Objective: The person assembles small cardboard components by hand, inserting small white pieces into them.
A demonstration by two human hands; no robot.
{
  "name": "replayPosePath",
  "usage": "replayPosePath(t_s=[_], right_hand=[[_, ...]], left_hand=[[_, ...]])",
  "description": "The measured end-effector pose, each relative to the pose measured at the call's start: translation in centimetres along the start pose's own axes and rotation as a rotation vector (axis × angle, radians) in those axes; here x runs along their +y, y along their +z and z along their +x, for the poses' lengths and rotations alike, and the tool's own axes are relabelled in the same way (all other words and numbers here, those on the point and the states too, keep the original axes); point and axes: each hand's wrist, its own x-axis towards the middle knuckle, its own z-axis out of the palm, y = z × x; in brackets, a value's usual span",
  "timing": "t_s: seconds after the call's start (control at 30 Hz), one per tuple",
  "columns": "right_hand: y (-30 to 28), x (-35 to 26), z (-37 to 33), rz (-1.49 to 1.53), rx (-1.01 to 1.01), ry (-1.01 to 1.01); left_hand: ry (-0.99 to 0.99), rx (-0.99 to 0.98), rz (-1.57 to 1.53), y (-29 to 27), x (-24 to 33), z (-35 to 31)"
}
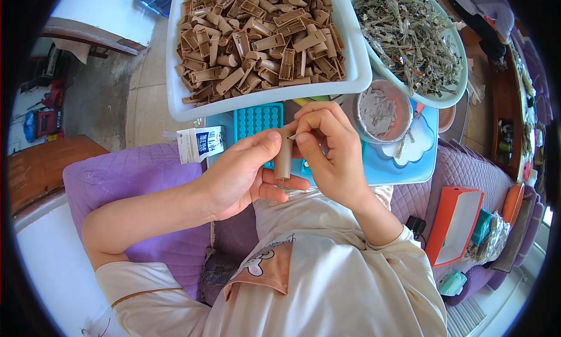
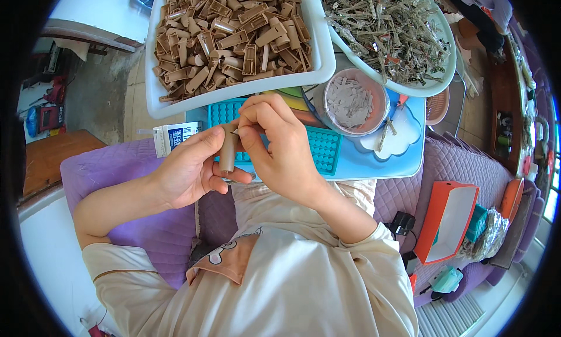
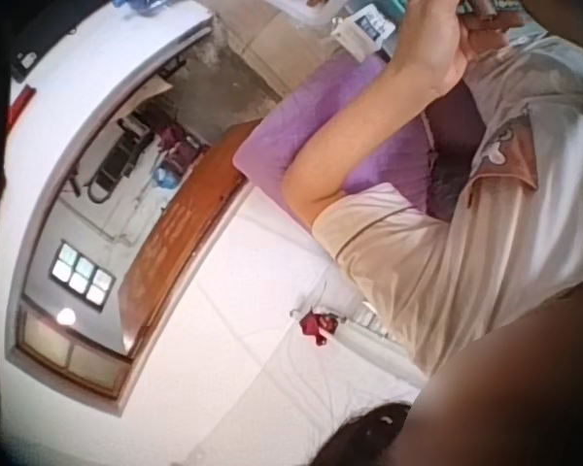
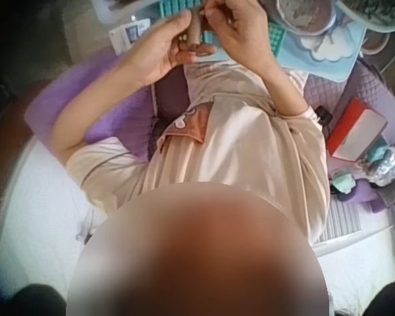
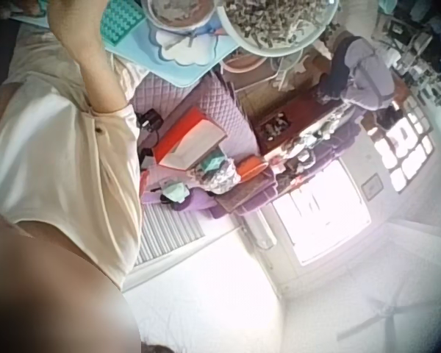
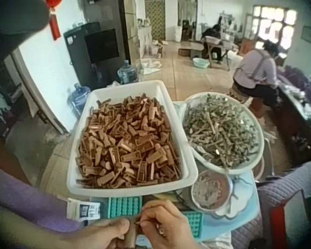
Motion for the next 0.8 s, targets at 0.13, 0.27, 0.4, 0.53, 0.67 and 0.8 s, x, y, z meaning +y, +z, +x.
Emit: replayPosePath(t_s=[0.13,0.27,0.4,0.53,0.67,0.8], right_hand=[[1.2,0.8,-0.5,0.013,0.093,0.014],[1.4,1.1,-0.6,-0.051,0.099,0.030],[1.7,1.4,-0.8,0.001,0.142,0.030],[2.2,1.7,-0.9,-0.005,0.203,-0.002],[2.4,2.0,-0.9,-0.055,0.216,-0.028],[2.6,2.0,-1.0,-0.083,0.213,-0.018]], left_hand=[[0.000,0.071,-0.008,-0.7,-0.3,0.4],[0.014,0.082,-0.025,-0.7,-0.3,0.6],[0.033,0.080,0.024,-0.5,-0.3,0.6],[0.042,0.076,0.051,-0.4,-0.4,0.6],[0.033,0.113,0.072,-0.4,-0.4,0.7],[0.044,0.133,0.091,-0.5,-0.8,0.7]])
